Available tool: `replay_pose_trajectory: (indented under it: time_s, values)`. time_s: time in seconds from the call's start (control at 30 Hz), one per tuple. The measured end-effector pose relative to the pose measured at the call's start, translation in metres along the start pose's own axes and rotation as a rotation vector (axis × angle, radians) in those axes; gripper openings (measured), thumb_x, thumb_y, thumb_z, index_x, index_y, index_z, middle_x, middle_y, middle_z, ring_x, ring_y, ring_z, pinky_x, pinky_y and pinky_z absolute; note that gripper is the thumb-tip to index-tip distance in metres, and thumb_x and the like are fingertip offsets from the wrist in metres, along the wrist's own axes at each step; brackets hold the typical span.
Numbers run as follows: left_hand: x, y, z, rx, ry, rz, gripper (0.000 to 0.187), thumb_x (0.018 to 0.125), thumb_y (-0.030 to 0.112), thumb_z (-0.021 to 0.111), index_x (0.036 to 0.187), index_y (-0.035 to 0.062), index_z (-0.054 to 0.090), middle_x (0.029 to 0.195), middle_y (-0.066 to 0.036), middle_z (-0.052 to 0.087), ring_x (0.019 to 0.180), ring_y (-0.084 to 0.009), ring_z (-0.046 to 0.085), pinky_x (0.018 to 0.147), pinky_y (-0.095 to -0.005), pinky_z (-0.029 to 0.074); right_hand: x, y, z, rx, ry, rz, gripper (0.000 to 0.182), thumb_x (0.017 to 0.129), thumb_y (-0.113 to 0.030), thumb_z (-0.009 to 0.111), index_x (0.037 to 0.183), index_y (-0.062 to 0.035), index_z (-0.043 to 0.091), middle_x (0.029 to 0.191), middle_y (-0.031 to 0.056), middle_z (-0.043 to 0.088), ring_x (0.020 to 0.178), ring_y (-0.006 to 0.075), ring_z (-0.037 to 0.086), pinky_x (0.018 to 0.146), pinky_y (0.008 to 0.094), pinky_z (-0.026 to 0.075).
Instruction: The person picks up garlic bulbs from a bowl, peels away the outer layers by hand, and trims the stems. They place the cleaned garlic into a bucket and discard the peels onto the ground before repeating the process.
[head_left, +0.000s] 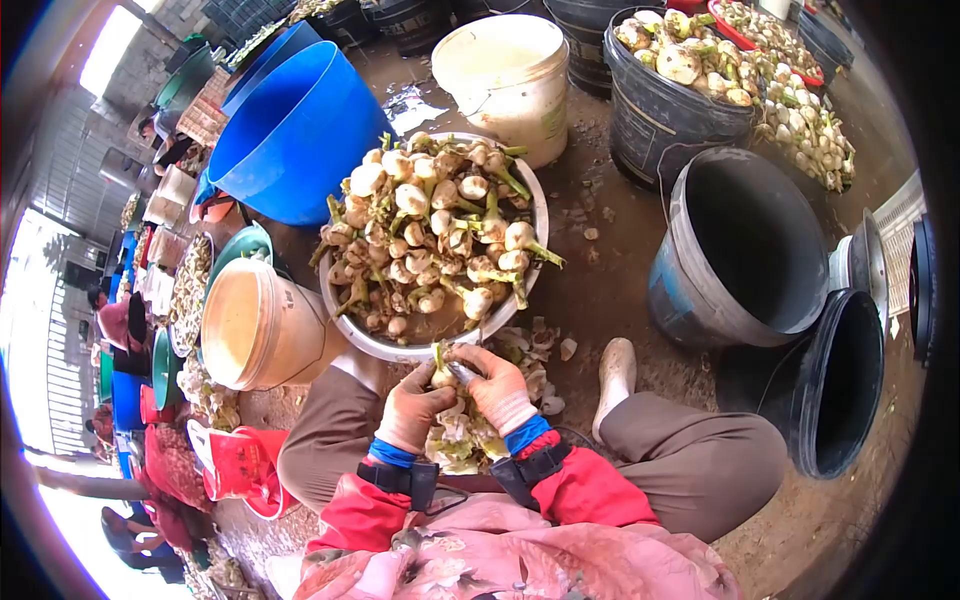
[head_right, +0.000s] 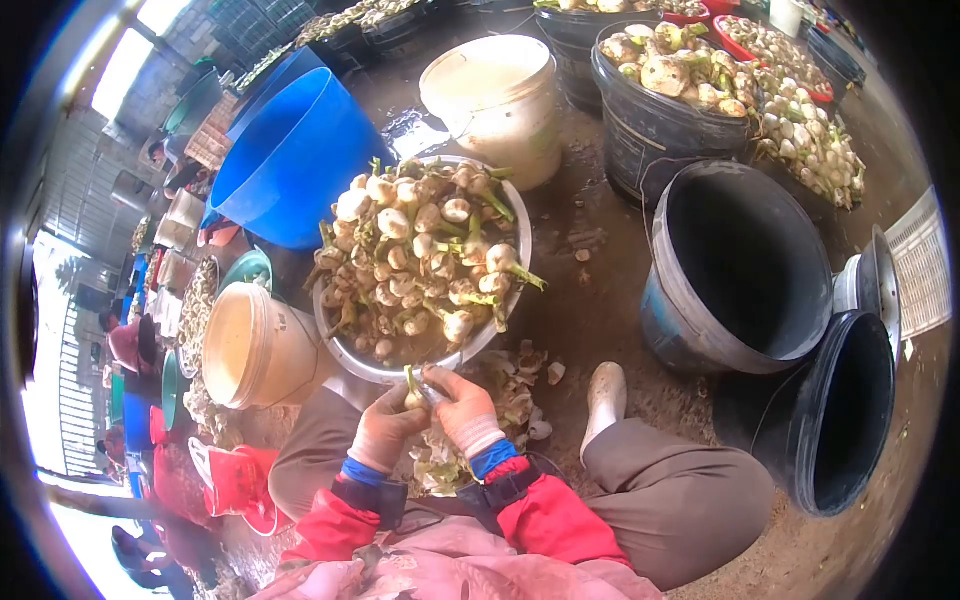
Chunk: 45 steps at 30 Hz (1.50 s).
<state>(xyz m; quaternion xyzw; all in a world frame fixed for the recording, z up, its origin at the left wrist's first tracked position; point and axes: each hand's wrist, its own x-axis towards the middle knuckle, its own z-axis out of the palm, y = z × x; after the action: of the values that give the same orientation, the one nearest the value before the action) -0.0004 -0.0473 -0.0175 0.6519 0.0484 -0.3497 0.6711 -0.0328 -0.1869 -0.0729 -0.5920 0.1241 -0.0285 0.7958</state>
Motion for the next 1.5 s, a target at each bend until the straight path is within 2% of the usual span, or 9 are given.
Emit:
replay_pose_trajectory:
  time_s: [0.17,0.5,0.57,0.73,0.83,1.03,1.1,1.17,1.5]
  values:
    - [-0.008,-0.014,0.007,0.922,0.434,0.442,0.051,0.063,0.011,0.077,0.112,0.0074,0.063,0.091,-0.009,0.062,0.078,-0.0241,0.062,0.071,-0.0334,0.051,-0.005,-0.009,0.003,-0.229,-0.055,0.032,0.043,0.081,0.002,0.056,0.123,-0.0058,0.055,0.114,0.0149,0.063,0.107,0.0238,0.060,0.090,0.0300,0.045]
    - [-0.004,-0.025,0.031,1.377,0.655,0.715,0.050,0.062,0.019,0.075,0.110,0.0140,0.061,0.091,-0.012,0.059,0.084,-0.0335,0.058,0.072,-0.0395,0.049,-0.011,-0.017,0.015,-0.384,0.119,-0.008,0.038,0.083,0.000,0.054,0.120,-0.0084,0.056,0.110,0.0185,0.062,0.104,0.0290,0.060,0.088,0.0338,0.046]
    - [0.000,-0.026,0.033,1.071,0.658,0.682,0.050,0.064,0.017,0.075,0.111,0.0118,0.060,0.093,-0.013,0.060,0.088,-0.0307,0.059,0.076,-0.0393,0.049,-0.006,-0.006,0.011,-0.152,0.079,-0.022,0.041,0.081,0.011,0.048,0.120,0.0010,0.054,0.116,0.0136,0.061,0.110,0.0192,0.057,0.094,0.0274,0.042]
    - [-0.012,-0.003,0.023,-0.812,-0.023,0.059,0.052,0.082,0.023,0.062,0.128,0.0070,0.045,0.110,-0.013,0.059,0.089,-0.0291,0.062,0.067,-0.0381,0.055,-0.009,-0.021,-0.005,0.365,-0.057,0.011,0.057,0.070,0.018,0.037,0.123,0.0025,0.052,0.122,0.0107,0.056,0.117,0.0196,0.050,0.101,0.0278,0.037]
    - [-0.015,0.003,0.024,-0.899,-0.065,-0.012,0.049,0.082,0.021,0.063,0.126,0.0071,0.046,0.096,-0.012,0.062,0.088,-0.0285,0.061,0.070,-0.0377,0.055,-0.005,-0.016,-0.015,0.389,-0.119,-0.003,0.062,0.066,0.018,0.035,0.125,0.0025,0.050,0.122,0.0112,0.056,0.117,0.0196,0.050,0.100,0.0274,0.037]
    - [-0.003,-0.016,0.015,-0.517,0.063,0.164,0.059,0.078,0.023,0.068,0.130,0.0053,0.046,0.106,-0.013,0.059,0.086,-0.0256,0.061,0.071,-0.0365,0.053,-0.005,-0.016,-0.006,0.339,-0.114,0.124,0.043,0.085,-0.006,0.062,0.126,0.0021,0.050,0.121,0.0072,0.057,0.111,0.0134,0.051,0.097,0.0261,0.039]
    - [-0.004,-0.013,0.021,0.588,0.324,0.488,0.069,0.074,0.019,0.073,0.134,0.0030,0.042,0.106,-0.011,0.058,0.084,-0.0197,0.059,0.075,-0.0317,0.051,-0.006,-0.023,-0.003,0.472,0.023,0.284,0.036,0.086,-0.004,0.061,0.121,0.0027,0.055,0.113,0.0053,0.061,0.105,0.0125,0.055,0.094,0.0257,0.041]
    - [-0.011,-0.016,0.024,0.835,0.339,0.548,0.074,0.071,0.017,0.077,0.134,0.0007,0.041,0.107,-0.010,0.056,0.083,-0.0158,0.057,0.076,-0.0275,0.049,-0.008,-0.029,0.001,0.512,0.061,0.296,0.036,0.082,0.008,0.053,0.117,0.0035,0.058,0.107,0.0055,0.064,0.098,0.0124,0.058,0.090,0.0254,0.044]
    - [-0.015,-0.012,0.025,-0.825,-0.128,-0.143,0.039,0.079,0.046,0.068,0.094,0.0106,0.059,0.074,-0.004,0.059,0.055,-0.0147,0.051,0.048,-0.0239,0.037,-0.016,-0.036,0.002,0.541,0.031,0.235,0.028,0.081,0.007,0.055,0.107,0.0026,0.062,0.100,0.0064,0.066,0.088,0.0120,0.060,0.079,0.0242,0.049]
